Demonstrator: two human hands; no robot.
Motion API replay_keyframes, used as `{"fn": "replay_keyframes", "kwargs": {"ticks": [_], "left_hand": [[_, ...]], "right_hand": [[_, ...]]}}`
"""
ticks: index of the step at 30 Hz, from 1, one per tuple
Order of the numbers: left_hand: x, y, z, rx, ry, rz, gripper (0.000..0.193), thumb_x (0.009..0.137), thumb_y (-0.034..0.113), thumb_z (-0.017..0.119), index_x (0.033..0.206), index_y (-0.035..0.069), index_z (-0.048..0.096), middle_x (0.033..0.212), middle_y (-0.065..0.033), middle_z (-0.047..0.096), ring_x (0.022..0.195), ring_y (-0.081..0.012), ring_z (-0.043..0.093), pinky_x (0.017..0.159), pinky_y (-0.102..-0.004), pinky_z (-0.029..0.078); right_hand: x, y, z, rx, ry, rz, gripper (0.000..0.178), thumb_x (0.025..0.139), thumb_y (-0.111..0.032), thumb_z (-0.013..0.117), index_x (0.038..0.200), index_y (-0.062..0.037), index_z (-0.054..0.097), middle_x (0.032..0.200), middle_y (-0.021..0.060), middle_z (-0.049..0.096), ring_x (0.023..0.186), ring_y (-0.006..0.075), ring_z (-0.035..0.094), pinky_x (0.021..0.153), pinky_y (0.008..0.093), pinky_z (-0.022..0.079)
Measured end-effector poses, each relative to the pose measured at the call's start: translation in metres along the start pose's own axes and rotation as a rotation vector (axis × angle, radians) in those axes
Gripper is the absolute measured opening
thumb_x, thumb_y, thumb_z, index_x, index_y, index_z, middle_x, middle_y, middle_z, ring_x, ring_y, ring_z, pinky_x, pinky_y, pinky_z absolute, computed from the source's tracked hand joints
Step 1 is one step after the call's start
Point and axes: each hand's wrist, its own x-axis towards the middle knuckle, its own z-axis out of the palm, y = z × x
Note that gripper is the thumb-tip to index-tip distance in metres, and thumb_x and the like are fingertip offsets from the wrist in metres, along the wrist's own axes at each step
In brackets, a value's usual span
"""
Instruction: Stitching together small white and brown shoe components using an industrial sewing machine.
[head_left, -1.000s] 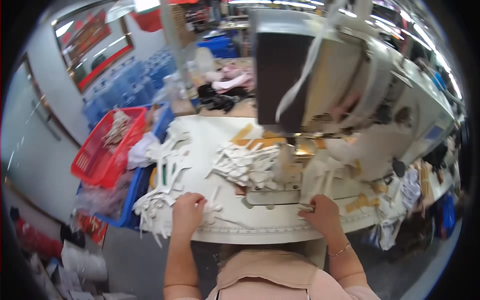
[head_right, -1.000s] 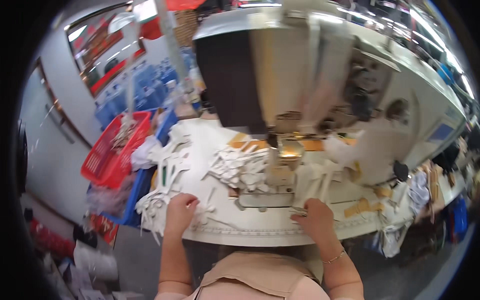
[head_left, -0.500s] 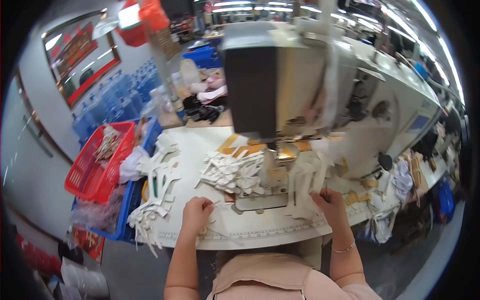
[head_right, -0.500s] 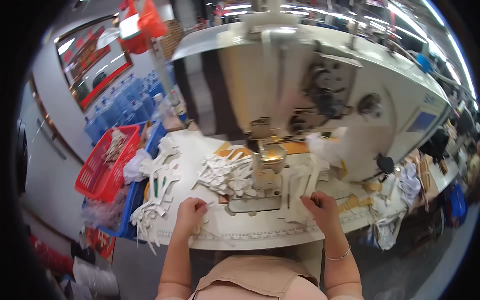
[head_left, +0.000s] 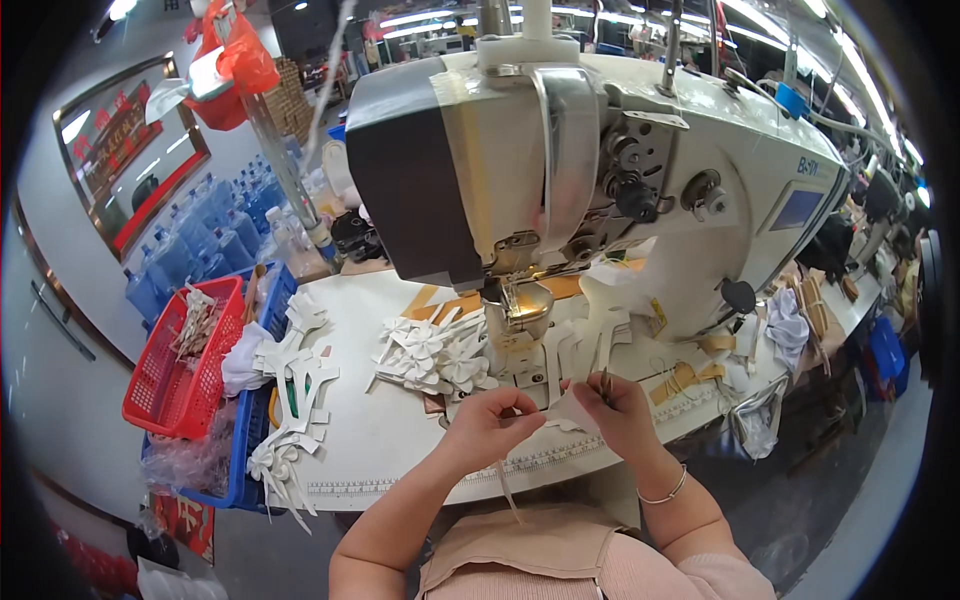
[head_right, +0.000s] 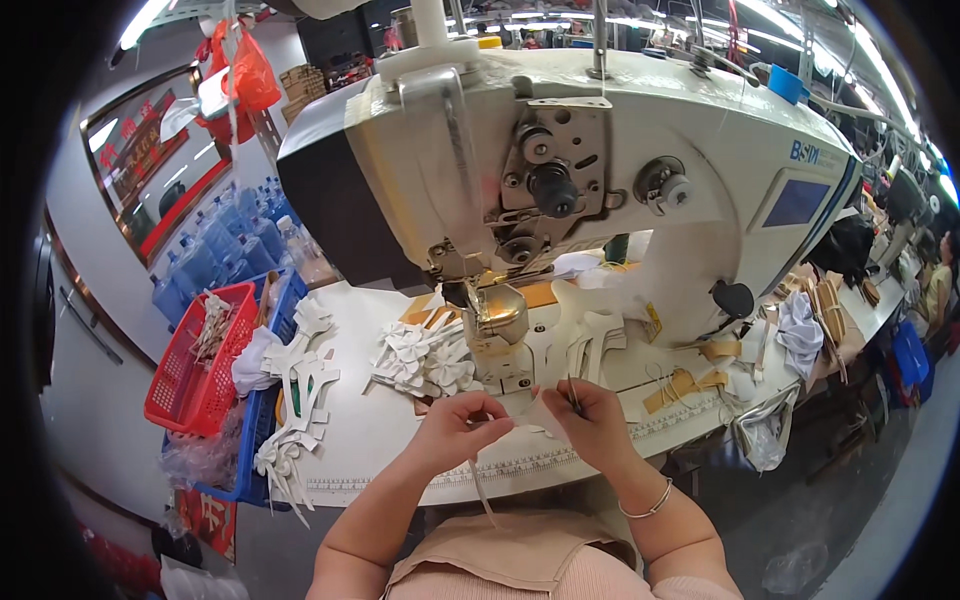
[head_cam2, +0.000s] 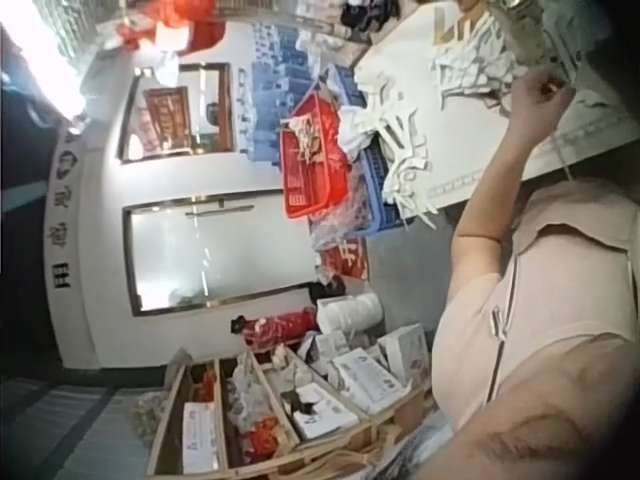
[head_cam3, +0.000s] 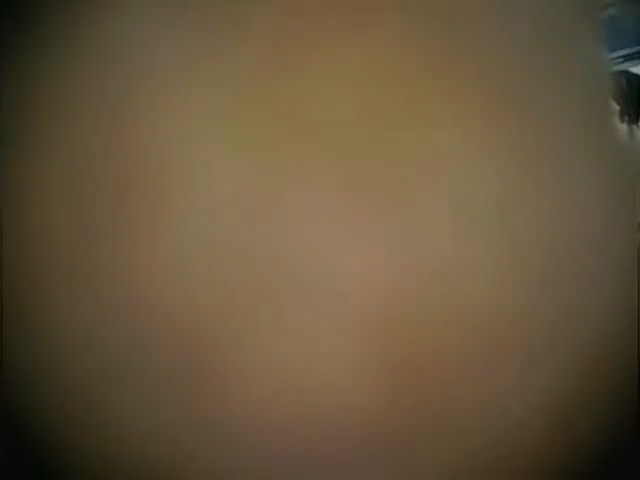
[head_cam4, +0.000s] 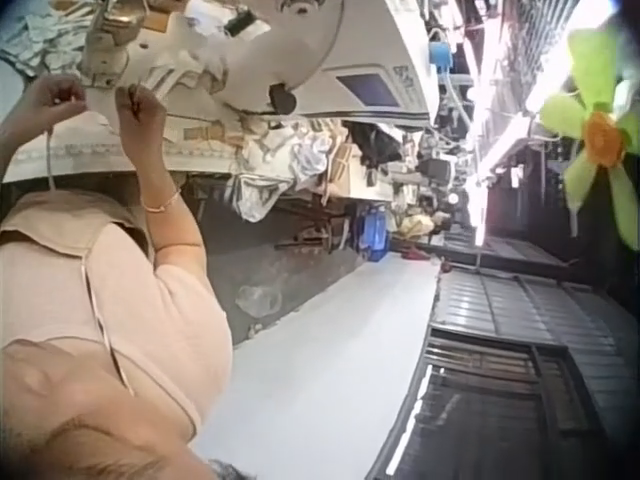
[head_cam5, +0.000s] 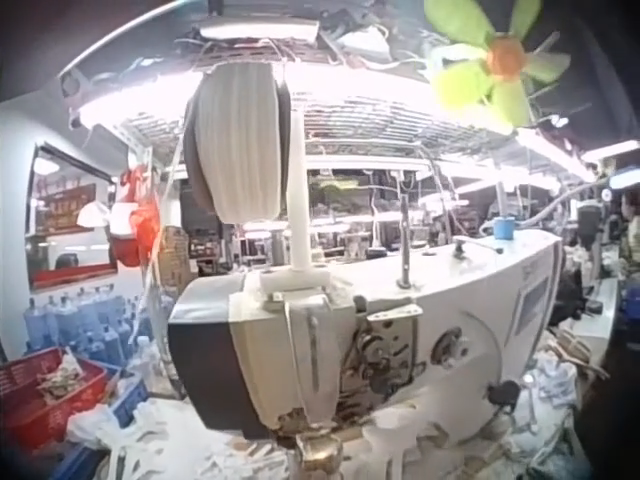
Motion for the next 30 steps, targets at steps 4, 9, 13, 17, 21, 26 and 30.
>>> {"fn": "replay_keyframes", "kwargs": {"ticks": [4, 9, 13, 17, 21, 26, 30], "left_hand": [[0.003, -0.001, 0.006, -0.038, 0.027, -0.023, 0.017, 0.080, 0.016, 0.070, 0.084, 0.001, 0.062, 0.067, 0.0030, 0.057, 0.058, -0.0015, 0.046, 0.051, -0.0196, 0.037], [0.005, -0.003, 0.006, -0.038, 0.034, -0.019, 0.018, 0.079, 0.016, 0.071, 0.085, 0.001, 0.062, 0.068, 0.0021, 0.058, 0.059, -0.0023, 0.048, 0.051, -0.0199, 0.038], [0.006, -0.011, 0.007, -0.078, 0.048, 0.003, 0.019, 0.077, 0.016, 0.072, 0.082, 0.001, 0.061, 0.069, 0.0013, 0.059, 0.061, -0.0026, 0.049, 0.052, -0.0200, 0.039], [0.008, -0.009, 0.007, -0.088, 0.048, -0.029, 0.018, 0.077, 0.014, 0.072, 0.080, 0.001, 0.060, 0.069, 0.0011, 0.060, 0.061, -0.0029, 0.050, 0.053, -0.0197, 0.040], [0.009, -0.013, 0.009, -0.085, 0.097, 0.003, 0.017, 0.077, 0.014, 0.071, 0.082, 0.002, 0.060, 0.071, 0.0009, 0.060, 0.063, -0.0034, 0.052, 0.054, -0.0192, 0.041], [0.013, -0.010, -0.004, -0.129, -0.005, -0.165, 0.017, 0.080, 0.017, 0.068, 0.086, 0.002, 0.061, 0.072, 0.0014, 0.060, 0.063, -0.0036, 0.053, 0.050, -0.0196, 0.041], [0.031, 0.001, -0.027, -0.146, 0.094, -0.013, 0.013, 0.081, 0.018, 0.065, 0.081, 0.005, 0.062, 0.067, 0.0009, 0.059, 0.056, -0.0037, 0.050, 0.047, -0.0183, 0.037]], "right_hand": [[-0.001, 0.001, -0.001, -0.021, -0.052, 0.059, 0.020, 0.090, -0.005, 0.055, 0.071, -0.0020, 0.052, 0.075, -0.0025, 0.057, 0.082, 0.0040, 0.055, 0.063, 0.0199, 0.041], [-0.004, -0.002, 0.007, 0.054, -0.054, 0.076, 0.015, 0.091, -0.009, 0.056, 0.082, 0.0017, 0.061, 0.076, -0.0045, 0.058, 0.064, 0.0013, 0.042, 0.055, 0.0178, 0.036], [-0.005, 0.001, 0.009, 0.032, -0.070, 0.084, 0.013, 0.091, -0.009, 0.057, 0.089, 0.0006, 0.065, 0.075, -0.0043, 0.058, 0.064, 0.0019, 0.043, 0.056, 0.0181, 0.037], [-0.001, 0.014, 0.005, 0.081, -0.084, 0.120, 0.014, 0.089, -0.008, 0.058, 0.099, 0.0005, 0.066, 0.075, -0.0041, 0.059, 0.064, 0.0019, 0.044, 0.056, 0.0179, 0.037], [-0.002, -0.003, 0.008, 0.034, -0.159, 0.094, 0.017, 0.085, -0.007, 0.065, 0.100, 0.0004, 0.066, 0.077, -0.0030, 0.061, 0.065, 0.0009, 0.049, 0.058, 0.0165, 0.040], [0.013, -0.003, 0.009, -0.022, -0.215, 0.117, 0.018, 0.083, -0.007, 0.067, 0.100, -0.0012, 0.066, 0.074, -0.0041, 0.062, 0.065, 0.0004, 0.050, 0.057, 0.0169, 0.041], [0.042, 0.001, 0.014, 0.195, -0.059, -0.069, 0.005, 0.085, -0.005, 0.064, 0.082, -0.0009, 0.063, 0.067, -0.0058, 0.055, 0.060, 0.0014, 0.046, 0.055, 0.0173, 0.039]]}}
